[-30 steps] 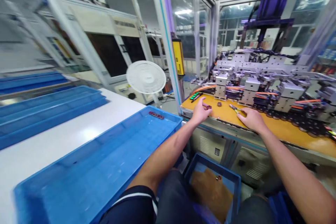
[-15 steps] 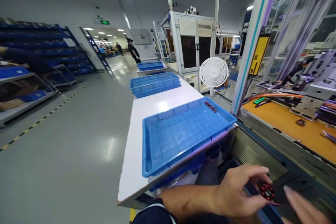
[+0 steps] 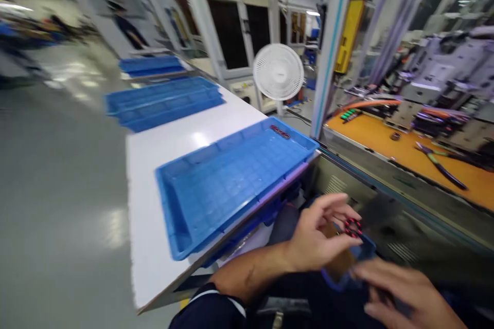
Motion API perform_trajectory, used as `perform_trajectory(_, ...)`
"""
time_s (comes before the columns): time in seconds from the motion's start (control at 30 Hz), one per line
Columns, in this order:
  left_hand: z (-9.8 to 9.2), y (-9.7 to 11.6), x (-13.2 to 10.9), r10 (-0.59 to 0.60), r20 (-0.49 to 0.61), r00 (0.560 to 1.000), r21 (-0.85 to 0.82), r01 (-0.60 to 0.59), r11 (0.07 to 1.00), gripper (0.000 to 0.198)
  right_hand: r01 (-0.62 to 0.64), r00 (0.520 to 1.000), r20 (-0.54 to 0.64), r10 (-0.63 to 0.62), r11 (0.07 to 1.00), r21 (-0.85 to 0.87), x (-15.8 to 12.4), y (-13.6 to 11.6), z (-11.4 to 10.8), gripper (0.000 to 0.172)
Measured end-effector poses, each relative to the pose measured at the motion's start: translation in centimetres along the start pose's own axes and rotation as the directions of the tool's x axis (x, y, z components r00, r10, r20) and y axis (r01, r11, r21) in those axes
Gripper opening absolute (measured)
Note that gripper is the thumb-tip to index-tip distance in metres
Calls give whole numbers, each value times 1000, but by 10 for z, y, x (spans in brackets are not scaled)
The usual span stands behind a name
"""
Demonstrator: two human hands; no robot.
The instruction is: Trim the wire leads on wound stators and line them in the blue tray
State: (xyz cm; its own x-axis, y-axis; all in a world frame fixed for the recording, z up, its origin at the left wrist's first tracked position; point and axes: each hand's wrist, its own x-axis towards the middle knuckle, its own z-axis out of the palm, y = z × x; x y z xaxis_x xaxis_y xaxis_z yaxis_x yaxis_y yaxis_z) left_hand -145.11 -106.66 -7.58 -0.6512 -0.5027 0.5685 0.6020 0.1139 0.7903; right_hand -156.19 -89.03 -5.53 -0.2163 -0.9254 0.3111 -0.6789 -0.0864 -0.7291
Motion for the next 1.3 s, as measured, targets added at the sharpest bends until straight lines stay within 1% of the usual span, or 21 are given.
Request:
perform_trajectory(0.03,0,4,0,25,-5,1000,32,-25,999,68,-112,992,-45,115,992,59,4,-6,-2,39)
perform_trajectory(0.07,0,7,0,45,-9,999,62,-45,997,69,-162,977,-117,177,979,128,9,-12,-5,36)
perform_trajectory(0.1,0,8,0,66,-15,998,81,-64,995,71,-231,955,-136,265,947,222,14,-17,-7,32)
perform_trajectory(0.13,1,8,1,83,-13,996,91,-81,993,75,-278,927,-153,343,900,335,18,-21,-9,28)
perform_trajectory(0.2,3,7,1,102,7,995,93,-102,990,81,-302,889,-144,435,793,530,26,-26,-8,26)
perform_trajectory(0.3,8,6,-1,119,77,990,91,-126,988,83,-273,880,-108,463,678,683,32,-27,3,28)
perform_trajectory(0.4,10,7,-2,120,110,987,90,-130,987,80,-206,883,-136,450,630,749,28,-24,20,24)
perform_trajectory(0.47,9,8,-2,61,88,994,64,-66,996,79,-156,872,-173,458,596,788,19,-19,30,25)
perform_trajectory(0.57,5,9,-2,-58,75,996,-6,59,998,75,-160,875,-143,463,554,817,6,-13,35,24)
perform_trajectory(0.6,4,8,-2,-73,88,993,-16,75,997,75,-163,879,-138,457,559,813,3,-12,34,23)
perform_trajectory(0.67,4,7,-4,-62,137,989,-3,63,998,76,-169,885,-142,444,590,790,2,-12,27,19)
perform_trajectory(0.77,8,6,-6,-25,222,975,-7,27,1000,77,-165,893,-145,425,611,774,7,-16,19,20)
perform_trajectory(0.8,9,6,-6,-34,233,972,-38,44,998,77,-156,892,-152,426,606,780,8,-16,18,21)
perform_trajectory(0.83,10,7,-6,-63,237,969,-80,84,993,76,-140,886,-170,432,597,790,7,-17,19,23)
perform_trajectory(0.9,12,9,-6,-171,242,955,-175,216,961,68,-117,870,-194,453,572,812,3,-16,23,26)
perform_trajectory(0.97,11,11,-4,-280,280,918,-250,352,902,52,-128,869,-180,460,563,817,-3,-14,25,26)
perform_trajectory(1.03,9,11,-3,-338,330,881,-286,435,854,38,-139,884,-174,435,597,790,-8,-14,21,24)
perform_trajectory(1.1,9,10,-1,-366,354,861,-287,473,833,30,-165,893,-175,415,663,730,-8,-16,13,24)
perform_trajectory(1.17,10,9,-1,-374,358,855,-277,480,833,32,-234,893,-147,424,720,654,-4,-20,4,26)
perform_trajectory(1.23,12,7,-2,-377,350,858,-253,474,843,37,-321,882,-112,458,757,570,2,-24,-2,29)
perform_trajectory(1.3,14,5,-3,-403,333,853,-211,484,849,35,-369,873,-98,477,779,506,6,-27,-5,29)
